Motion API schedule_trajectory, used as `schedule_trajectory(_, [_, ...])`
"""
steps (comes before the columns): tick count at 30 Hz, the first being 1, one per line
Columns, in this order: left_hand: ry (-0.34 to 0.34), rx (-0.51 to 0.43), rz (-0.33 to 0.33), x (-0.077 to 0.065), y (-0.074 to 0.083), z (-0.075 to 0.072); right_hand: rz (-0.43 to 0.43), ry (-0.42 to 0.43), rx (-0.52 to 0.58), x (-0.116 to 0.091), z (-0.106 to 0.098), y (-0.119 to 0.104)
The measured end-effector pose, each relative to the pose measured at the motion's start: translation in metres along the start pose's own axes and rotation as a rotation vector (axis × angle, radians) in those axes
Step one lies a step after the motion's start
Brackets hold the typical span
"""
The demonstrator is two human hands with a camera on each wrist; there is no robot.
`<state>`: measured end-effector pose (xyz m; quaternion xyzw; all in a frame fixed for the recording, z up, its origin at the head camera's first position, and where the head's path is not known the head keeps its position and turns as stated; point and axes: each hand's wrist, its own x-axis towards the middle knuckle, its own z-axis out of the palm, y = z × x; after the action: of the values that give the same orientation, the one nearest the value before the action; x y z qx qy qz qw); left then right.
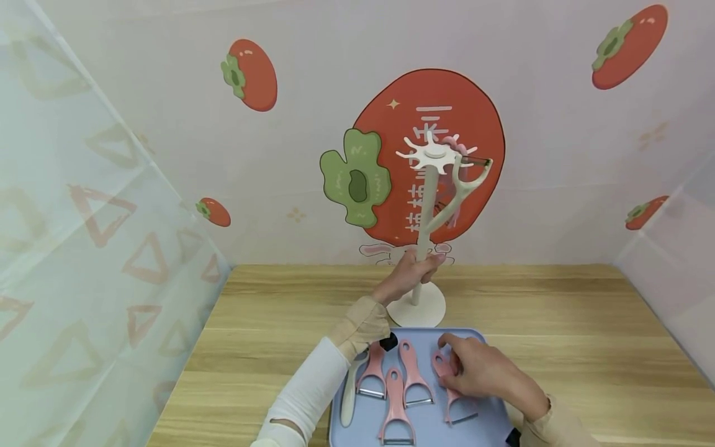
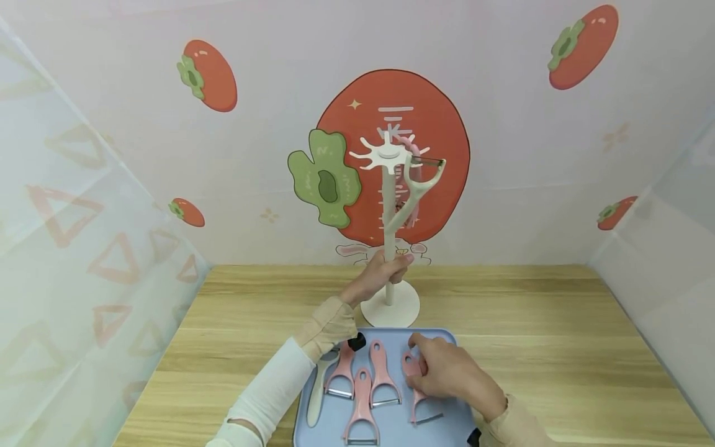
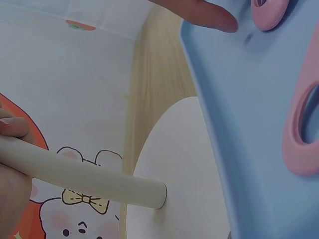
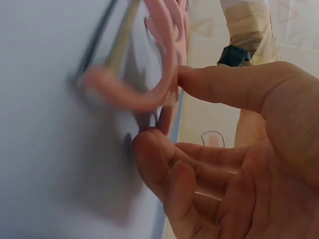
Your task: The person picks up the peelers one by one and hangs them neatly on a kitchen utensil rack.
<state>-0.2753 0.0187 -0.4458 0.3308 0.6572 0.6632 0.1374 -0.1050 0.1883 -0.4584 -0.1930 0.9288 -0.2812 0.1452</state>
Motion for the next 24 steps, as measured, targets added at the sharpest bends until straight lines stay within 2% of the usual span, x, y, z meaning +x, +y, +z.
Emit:
schedule_trajectory(5, [-0.004, 0.005, 0.002, 0.0002, -0.0021, 0.001, 0.033, 0.023, -0.071, -0.0066, -0.0054, 0.0013])
schedule_trajectory(12, [-0.008, -0.006, 0.022, 0.0017, -0.0022, 0.0017, 0.051, 0.021, -0.135, -0.0089, -0.0021, 0.0029])
schedule_trajectory(17, [-0.008, -0.02, 0.018, 0.0021, -0.0003, 0.0021, 0.043, 0.036, -0.131, -0.0088, 0.0004, 0.003])
schedule_trajectory(24, [-0.008, -0.021, 0.005, 0.0031, -0.0014, 0.0008, 0.085, 0.018, -0.095, -0.0071, -0.0009, -0.0005])
